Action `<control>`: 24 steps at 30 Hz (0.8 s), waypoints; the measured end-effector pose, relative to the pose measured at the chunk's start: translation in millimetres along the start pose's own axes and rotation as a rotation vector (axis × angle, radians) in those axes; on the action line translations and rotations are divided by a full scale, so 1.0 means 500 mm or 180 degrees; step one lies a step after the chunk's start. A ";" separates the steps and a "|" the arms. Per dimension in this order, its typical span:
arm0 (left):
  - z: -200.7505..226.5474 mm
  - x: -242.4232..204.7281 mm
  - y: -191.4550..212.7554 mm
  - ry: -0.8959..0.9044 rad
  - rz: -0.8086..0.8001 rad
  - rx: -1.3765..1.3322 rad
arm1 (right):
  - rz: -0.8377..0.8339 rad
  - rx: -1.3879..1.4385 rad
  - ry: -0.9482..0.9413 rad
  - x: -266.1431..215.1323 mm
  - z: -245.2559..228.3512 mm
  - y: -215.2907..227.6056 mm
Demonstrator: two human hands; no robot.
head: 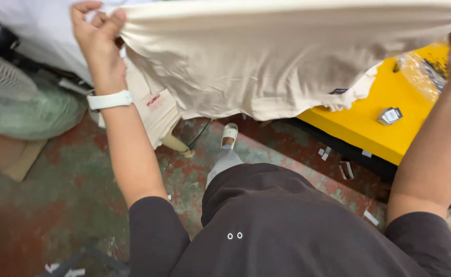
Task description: Attaching brand tags to t-shirts and stacking them on a table
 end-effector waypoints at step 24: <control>0.145 -0.246 0.488 -0.0589 0.1438 0.2975 | -0.2114 -0.1067 0.0858 0.014 0.116 -0.698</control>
Point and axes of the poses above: each hand's wrist, its own x-axis towards the middle knuckle, its own y-axis out of the back of the hand, z = x × y, the point moved 8 cm from there along x, towards the middle knuckle, and after that the axes turned 12 degrees about y, right-handed, at the moved point
